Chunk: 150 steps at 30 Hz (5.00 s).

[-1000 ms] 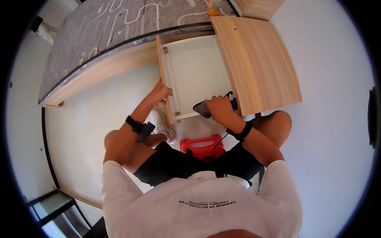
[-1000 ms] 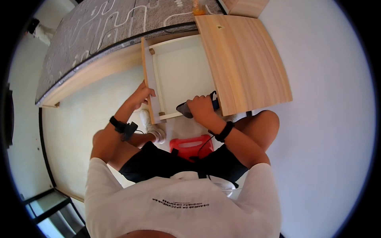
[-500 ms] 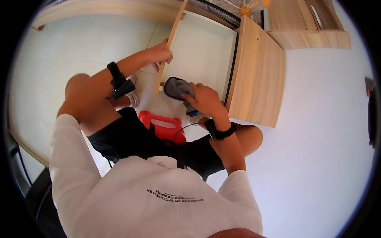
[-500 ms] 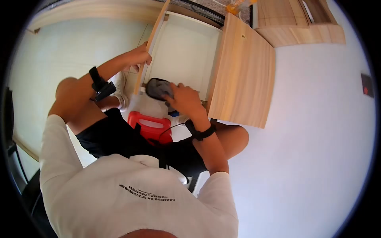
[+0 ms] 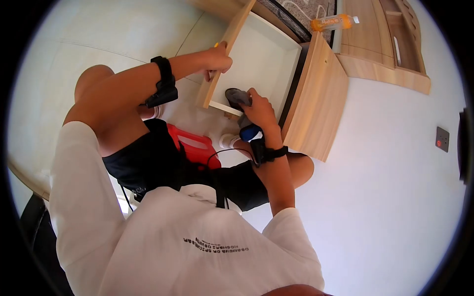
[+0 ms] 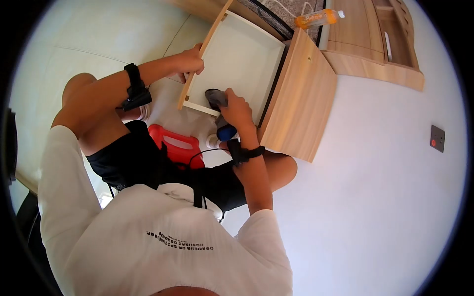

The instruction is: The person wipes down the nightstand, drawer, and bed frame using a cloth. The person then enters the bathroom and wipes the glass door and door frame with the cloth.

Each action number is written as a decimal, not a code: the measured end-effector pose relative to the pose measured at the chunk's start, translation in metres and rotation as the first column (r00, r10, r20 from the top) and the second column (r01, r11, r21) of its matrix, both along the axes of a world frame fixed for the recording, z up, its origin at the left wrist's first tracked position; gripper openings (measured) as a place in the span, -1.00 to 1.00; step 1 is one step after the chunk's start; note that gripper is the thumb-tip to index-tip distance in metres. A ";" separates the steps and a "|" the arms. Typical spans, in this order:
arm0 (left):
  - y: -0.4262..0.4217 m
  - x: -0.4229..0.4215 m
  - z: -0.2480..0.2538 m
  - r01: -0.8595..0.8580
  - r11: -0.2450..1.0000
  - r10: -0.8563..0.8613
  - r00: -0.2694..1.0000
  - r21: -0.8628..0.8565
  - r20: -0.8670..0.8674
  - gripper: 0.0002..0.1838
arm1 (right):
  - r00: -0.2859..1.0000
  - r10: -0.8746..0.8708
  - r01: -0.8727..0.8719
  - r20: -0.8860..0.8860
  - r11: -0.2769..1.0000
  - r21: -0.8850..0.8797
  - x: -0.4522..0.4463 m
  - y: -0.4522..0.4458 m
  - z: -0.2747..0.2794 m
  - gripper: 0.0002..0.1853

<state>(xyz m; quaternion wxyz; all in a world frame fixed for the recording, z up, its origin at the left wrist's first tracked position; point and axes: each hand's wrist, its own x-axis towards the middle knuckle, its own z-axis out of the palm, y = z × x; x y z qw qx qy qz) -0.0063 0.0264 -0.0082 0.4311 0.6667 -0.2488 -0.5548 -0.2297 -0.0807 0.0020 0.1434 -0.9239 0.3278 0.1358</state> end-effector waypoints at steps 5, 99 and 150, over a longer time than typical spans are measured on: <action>0.000 0.001 -0.002 -0.012 1.000 0.012 0.999 -0.007 -0.031 -0.04 | 0.947 -0.042 0.124 0.320 0.962 -0.242 0.018 -0.019 0.009 -0.60; -0.012 -0.003 -0.018 0.085 0.996 -0.086 0.993 0.013 0.084 -0.14 | 0.872 0.344 -0.287 0.348 0.936 -0.204 -0.011 0.091 -0.014 -0.66; -0.092 -0.078 0.028 0.412 0.892 -0.439 0.888 -0.188 -0.134 -0.21 | 0.764 -0.373 0.483 0.526 0.872 -0.082 -0.184 -0.078 0.118 -0.54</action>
